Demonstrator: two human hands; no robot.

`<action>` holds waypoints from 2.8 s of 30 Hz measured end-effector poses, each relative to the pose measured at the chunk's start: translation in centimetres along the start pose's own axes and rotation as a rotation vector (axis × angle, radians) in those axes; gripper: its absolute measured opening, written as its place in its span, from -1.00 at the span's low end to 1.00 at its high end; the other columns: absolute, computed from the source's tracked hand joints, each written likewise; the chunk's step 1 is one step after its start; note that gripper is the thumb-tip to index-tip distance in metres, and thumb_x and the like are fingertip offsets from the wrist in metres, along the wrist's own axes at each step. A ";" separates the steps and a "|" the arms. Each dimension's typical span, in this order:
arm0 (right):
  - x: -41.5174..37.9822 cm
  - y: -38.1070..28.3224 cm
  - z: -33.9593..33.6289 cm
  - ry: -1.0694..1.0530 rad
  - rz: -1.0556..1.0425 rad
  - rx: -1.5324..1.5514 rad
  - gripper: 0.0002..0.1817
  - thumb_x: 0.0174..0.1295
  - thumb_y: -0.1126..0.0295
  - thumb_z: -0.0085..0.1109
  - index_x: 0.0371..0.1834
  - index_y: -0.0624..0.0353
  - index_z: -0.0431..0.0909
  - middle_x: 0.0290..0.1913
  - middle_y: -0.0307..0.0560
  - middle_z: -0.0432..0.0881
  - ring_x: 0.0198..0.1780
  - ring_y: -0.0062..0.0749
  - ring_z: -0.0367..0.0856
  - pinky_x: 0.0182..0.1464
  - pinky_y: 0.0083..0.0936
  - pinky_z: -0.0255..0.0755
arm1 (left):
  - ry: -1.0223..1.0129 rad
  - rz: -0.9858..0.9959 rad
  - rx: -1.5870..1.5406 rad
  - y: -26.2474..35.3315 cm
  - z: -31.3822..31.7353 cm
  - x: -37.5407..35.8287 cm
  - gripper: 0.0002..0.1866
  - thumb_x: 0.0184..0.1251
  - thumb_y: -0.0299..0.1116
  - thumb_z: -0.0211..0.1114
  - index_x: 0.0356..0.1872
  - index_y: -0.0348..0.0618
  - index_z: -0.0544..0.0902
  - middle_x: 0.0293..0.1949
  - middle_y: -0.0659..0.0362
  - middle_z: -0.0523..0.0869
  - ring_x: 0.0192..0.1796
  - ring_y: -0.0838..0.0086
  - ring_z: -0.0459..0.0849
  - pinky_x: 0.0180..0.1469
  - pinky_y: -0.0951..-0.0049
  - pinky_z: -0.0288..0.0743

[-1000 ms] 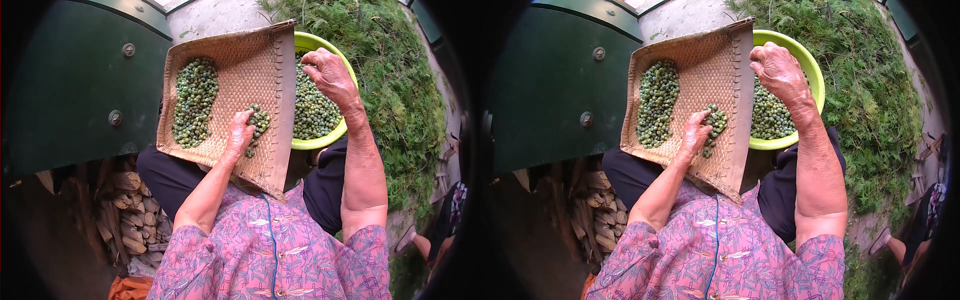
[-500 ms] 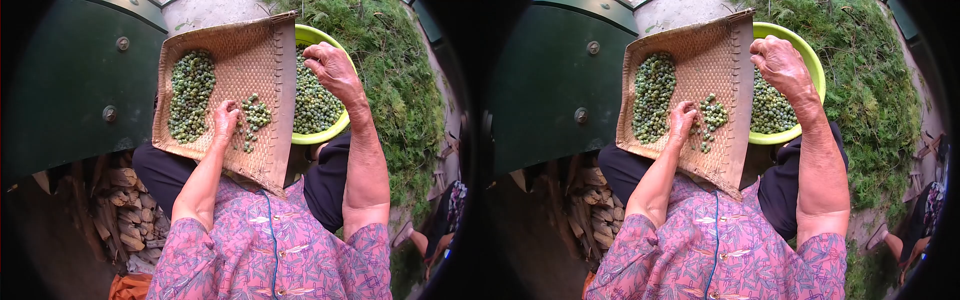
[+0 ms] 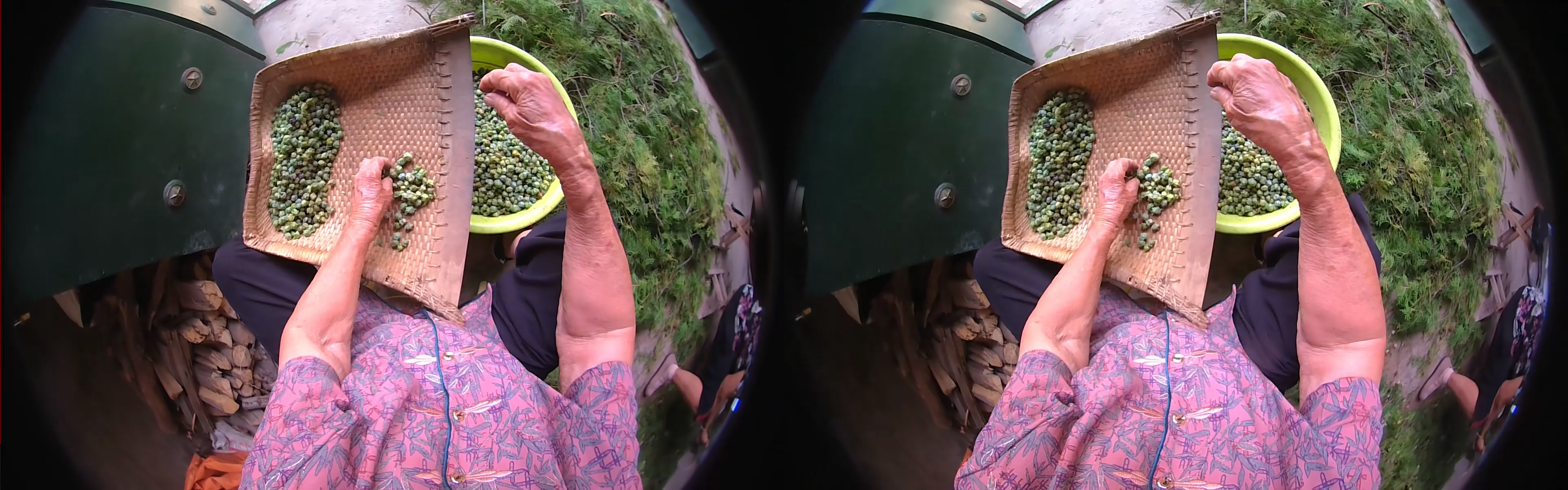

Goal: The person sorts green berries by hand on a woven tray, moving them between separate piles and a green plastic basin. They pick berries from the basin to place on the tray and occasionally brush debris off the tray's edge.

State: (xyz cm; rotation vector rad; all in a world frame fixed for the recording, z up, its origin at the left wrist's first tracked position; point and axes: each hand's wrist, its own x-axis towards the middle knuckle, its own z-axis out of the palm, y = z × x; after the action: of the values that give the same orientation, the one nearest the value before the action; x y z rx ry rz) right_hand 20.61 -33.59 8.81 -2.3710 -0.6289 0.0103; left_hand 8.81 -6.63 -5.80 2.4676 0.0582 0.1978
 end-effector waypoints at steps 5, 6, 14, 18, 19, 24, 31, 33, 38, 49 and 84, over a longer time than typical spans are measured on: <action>0.0 -0.2 0.0 -0.002 -0.006 -0.014 -0.80 0.21 0.33 0.16 -0.16 0.12 0.64 -0.24 0.05 0.59 -0.10 -0.03 0.60 0.01 -0.16 0.43 | 0.011 -0.073 0.061 -0.7 0.3 -0.1 -0.75 -0.02 -0.56 0.16 -0.24 -0.19 0.58 -0.33 0.00 0.61 -0.21 0.15 0.61 -0.11 0.25 0.50; -0.1 -0.3 0.0 -0.004 0.004 -0.005 -0.80 0.20 0.33 0.16 -0.16 0.13 0.64 -0.24 0.06 0.59 -0.09 -0.02 0.60 0.01 -0.16 0.43 | 0.043 0.023 0.145 -0.8 0.5 -0.1 -0.76 -0.02 -0.56 0.16 -0.25 -0.19 0.58 -0.33 0.00 0.61 -0.24 0.17 0.61 -0.13 0.26 0.50; -0.1 0.1 -0.2 0.045 -0.029 -0.037 -0.81 0.19 0.37 0.18 -0.19 0.22 0.63 -0.34 0.00 0.59 -0.24 -0.10 0.59 -0.13 -0.25 0.44 | 0.152 -0.402 -0.258 -0.7 1.2 -0.5 -0.85 0.09 -0.52 0.25 -0.27 -0.20 0.60 -0.40 0.20 0.65 -0.45 0.60 0.59 -0.42 0.54 0.53; -0.2 0.4 0.1 0.073 -0.051 -0.016 -0.80 0.20 0.38 0.18 -0.17 0.23 0.63 -0.33 0.01 0.59 -0.25 -0.11 0.60 -0.13 -0.27 0.45 | 0.033 -0.423 -0.667 6.1 0.9 -0.2 -0.86 0.25 -0.51 0.22 -0.18 -0.24 0.55 -0.32 0.18 0.63 -0.39 0.61 0.60 -0.38 0.59 0.59; -0.2 0.0 -0.2 0.056 -0.030 -0.028 -0.80 0.20 0.38 0.18 -0.17 0.24 0.62 -0.33 0.01 0.59 -0.26 -0.12 0.60 -0.14 -0.27 0.44 | -0.015 -0.424 -0.724 7.7 1.2 -0.2 -0.83 0.28 -0.50 0.21 -0.12 -0.26 0.55 -0.28 0.17 0.63 -0.36 0.59 0.62 -0.37 0.58 0.60; -0.2 0.2 0.0 0.039 -0.031 -0.014 -0.80 0.19 0.39 0.18 -0.18 0.25 0.62 -0.33 0.03 0.58 -0.27 -0.11 0.59 -0.15 -0.27 0.43 | -0.254 -0.316 -0.899 13.2 3.4 0.0 -0.65 0.39 -0.45 0.16 0.14 -0.35 0.49 -0.11 0.11 0.64 -0.25 0.50 0.69 -0.31 0.55 0.64; -0.3 0.4 0.2 0.094 -0.077 -0.032 -0.80 0.18 0.39 0.19 -0.19 0.25 0.62 -0.34 0.03 0.58 -0.26 -0.10 0.58 -0.14 -0.27 0.44 | 0.117 -0.042 -0.231 8.1 2.6 1.1 -0.80 0.18 -0.52 0.25 -0.16 -0.25 0.67 -0.26 0.09 0.69 -0.20 0.39 0.68 -0.13 0.44 0.54; -0.2 0.3 0.1 0.077 -0.062 -0.021 -0.81 0.18 0.39 0.19 -0.19 0.24 0.63 -0.34 0.01 0.59 -0.26 -0.11 0.59 -0.14 -0.28 0.44 | 0.176 -0.046 -0.033 5.0 1.8 1.7 -0.83 0.12 -0.51 0.25 -0.23 -0.21 0.66 -0.28 0.02 0.64 -0.19 0.22 0.64 -0.11 0.30 0.52; -0.1 0.2 0.3 0.086 -0.082 -0.016 -0.83 0.17 0.41 0.20 -0.20 0.21 0.64 -0.34 0.00 0.60 -0.26 -0.12 0.59 -0.15 -0.29 0.45 | 0.080 -0.013 0.287 3.8 0.9 2.1 -0.78 0.05 -0.48 0.26 -0.22 -0.09 0.66 -0.25 0.05 0.59 -0.11 0.17 0.59 -0.06 0.20 0.48; -0.4 0.2 0.1 0.118 -0.079 -0.017 -0.83 0.17 0.41 0.20 -0.20 0.20 0.64 -0.35 0.00 0.59 -0.26 -0.10 0.59 -0.17 -0.27 0.44 | 0.015 -0.159 -0.135 2.0 2.0 2.7 -0.78 0.10 -0.52 0.26 -0.19 -0.14 0.66 -0.23 0.14 0.64 -0.21 0.30 0.65 -0.17 0.33 0.56; -0.2 0.2 -0.1 0.025 -0.014 -0.043 -0.81 0.19 0.37 0.18 -0.20 0.20 0.64 -0.31 0.01 0.63 -0.21 -0.08 0.61 -0.11 -0.26 0.46 | -0.336 -0.264 -0.741 12.8 6.2 -0.3 -0.58 0.18 -0.60 0.19 0.12 -0.28 0.51 0.02 0.10 0.62 0.08 0.39 0.57 0.11 0.44 0.49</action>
State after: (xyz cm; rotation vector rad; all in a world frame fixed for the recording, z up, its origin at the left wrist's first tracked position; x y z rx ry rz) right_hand 20.53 -33.84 8.71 -2.4047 -0.6396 -0.0390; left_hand 9.38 -20.54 -2.70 1.7029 0.1379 -0.2692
